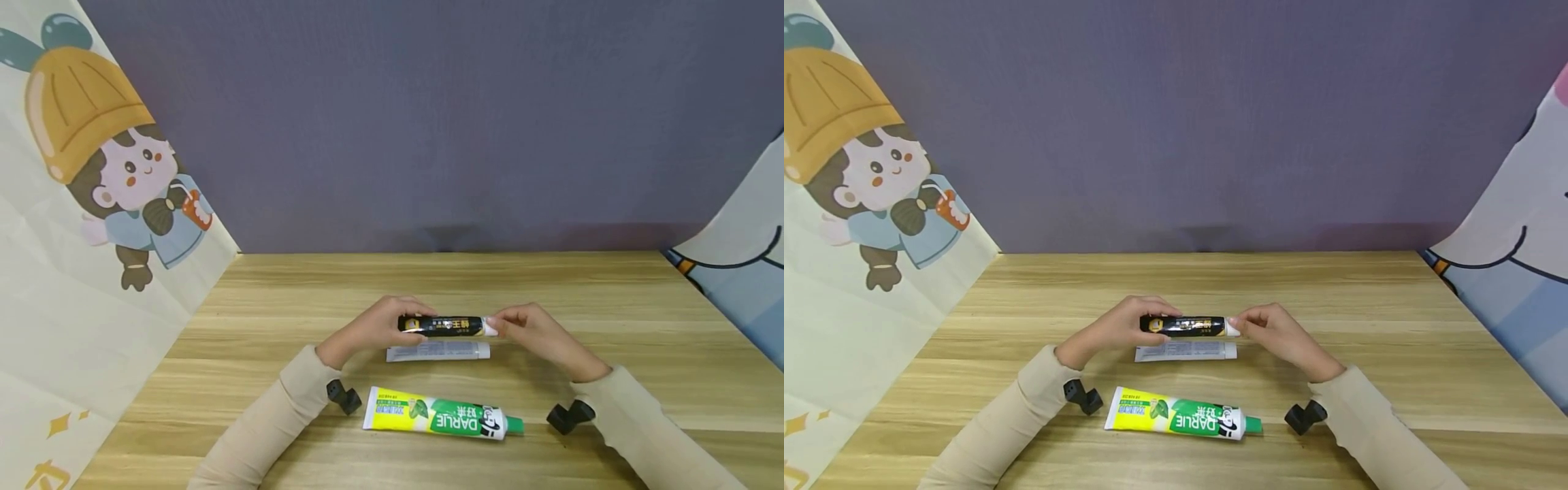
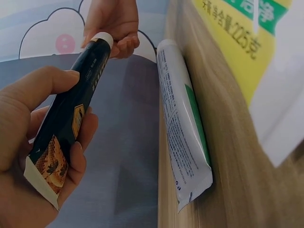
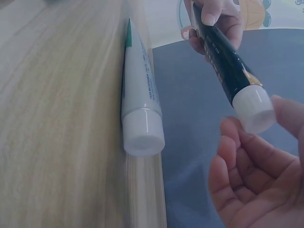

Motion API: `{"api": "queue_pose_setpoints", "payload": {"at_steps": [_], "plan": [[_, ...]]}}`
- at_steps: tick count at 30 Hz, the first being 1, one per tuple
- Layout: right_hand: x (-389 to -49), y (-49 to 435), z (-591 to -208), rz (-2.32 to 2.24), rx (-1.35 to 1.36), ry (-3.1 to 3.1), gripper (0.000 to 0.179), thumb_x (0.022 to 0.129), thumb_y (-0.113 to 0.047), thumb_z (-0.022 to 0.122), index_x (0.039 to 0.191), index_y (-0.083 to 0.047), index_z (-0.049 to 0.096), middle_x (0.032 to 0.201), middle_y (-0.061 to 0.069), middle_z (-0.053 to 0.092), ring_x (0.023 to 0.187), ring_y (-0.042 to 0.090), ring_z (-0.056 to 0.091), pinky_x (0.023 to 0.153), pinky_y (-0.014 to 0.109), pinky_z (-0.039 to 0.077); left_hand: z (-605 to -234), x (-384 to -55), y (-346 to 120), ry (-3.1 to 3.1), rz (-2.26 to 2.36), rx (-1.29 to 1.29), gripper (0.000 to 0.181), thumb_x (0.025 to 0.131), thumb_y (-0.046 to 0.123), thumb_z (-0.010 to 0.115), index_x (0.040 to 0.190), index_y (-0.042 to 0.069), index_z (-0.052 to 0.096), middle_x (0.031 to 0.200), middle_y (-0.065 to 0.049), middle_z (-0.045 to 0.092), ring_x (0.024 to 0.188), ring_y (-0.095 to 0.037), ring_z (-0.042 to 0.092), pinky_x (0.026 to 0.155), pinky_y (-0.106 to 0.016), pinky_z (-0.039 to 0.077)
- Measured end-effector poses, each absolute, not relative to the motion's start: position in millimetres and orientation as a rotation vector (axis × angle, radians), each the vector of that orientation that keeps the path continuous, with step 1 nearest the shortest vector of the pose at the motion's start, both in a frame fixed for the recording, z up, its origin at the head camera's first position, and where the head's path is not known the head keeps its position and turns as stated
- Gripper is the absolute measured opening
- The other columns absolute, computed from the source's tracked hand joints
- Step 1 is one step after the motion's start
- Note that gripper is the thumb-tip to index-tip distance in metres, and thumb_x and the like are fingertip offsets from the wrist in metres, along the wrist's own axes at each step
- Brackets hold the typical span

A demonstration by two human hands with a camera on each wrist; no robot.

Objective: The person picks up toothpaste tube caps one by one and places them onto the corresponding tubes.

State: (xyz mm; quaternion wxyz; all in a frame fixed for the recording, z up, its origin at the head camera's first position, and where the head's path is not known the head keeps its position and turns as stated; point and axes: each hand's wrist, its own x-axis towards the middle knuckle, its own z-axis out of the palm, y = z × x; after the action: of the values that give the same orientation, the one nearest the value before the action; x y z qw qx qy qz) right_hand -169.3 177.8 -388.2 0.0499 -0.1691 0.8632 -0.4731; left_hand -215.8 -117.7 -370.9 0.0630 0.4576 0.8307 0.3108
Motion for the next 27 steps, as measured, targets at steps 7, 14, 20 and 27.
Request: {"api": "queue_pose_setpoints", "payload": {"at_steps": [7,14,20,27], "plan": [[-169.7,177.0,-388.1,-1.435,-0.538,2.628,0.034,0.097,-0.025,0.052,0.107,0.004,0.067,0.105,0.017,0.065,0.091,0.022,0.059,0.079,0.041,0.049,-372.7,-216.9,-118.1,2.506,0.937,1.387,0.042,0.085,0.018,0.071,0.125,0.009,0.061,0.125,-0.005,0.06,0.117,-0.017,0.054,0.098,-0.031,0.043],[-169.7,178.5,-388.6,-1.392,-0.581,2.647,0.038,0.095,-0.026,0.056,0.119,0.003,0.061,0.116,0.017,0.062,0.101,0.027,0.058,0.082,0.037,0.049,-372.3,-217.8,-118.5,2.505,0.948,1.341,0.042,0.085,0.019,0.07,0.125,0.011,0.061,0.126,-0.004,0.06,0.118,-0.016,0.053,0.099,-0.031,0.042],[-172.4,179.9,-391.3,-1.403,-0.678,2.736,0.046,0.081,-0.024,0.075,0.119,-0.003,0.058,0.111,0.005,0.061,0.094,0.02,0.056,0.081,0.031,0.047,-372.3,-218.2,-118.8,2.501,0.957,1.343,0.042,0.085,0.019,0.07,0.125,0.011,0.061,0.125,-0.004,0.06,0.115,-0.017,0.055,0.097,-0.031,0.044],[-174.4,181.0,-395.8,-1.442,-0.775,2.748,0.037,0.078,-0.017,0.077,0.109,-0.006,0.059,0.103,0.001,0.06,0.092,0.014,0.056,0.082,0.029,0.047,-372.9,-218.3,-119.4,2.501,0.952,1.348,0.042,0.086,0.022,0.07,0.126,0.01,0.061,0.127,-0.005,0.059,0.119,-0.018,0.053,0.1,-0.033,0.042]]}}
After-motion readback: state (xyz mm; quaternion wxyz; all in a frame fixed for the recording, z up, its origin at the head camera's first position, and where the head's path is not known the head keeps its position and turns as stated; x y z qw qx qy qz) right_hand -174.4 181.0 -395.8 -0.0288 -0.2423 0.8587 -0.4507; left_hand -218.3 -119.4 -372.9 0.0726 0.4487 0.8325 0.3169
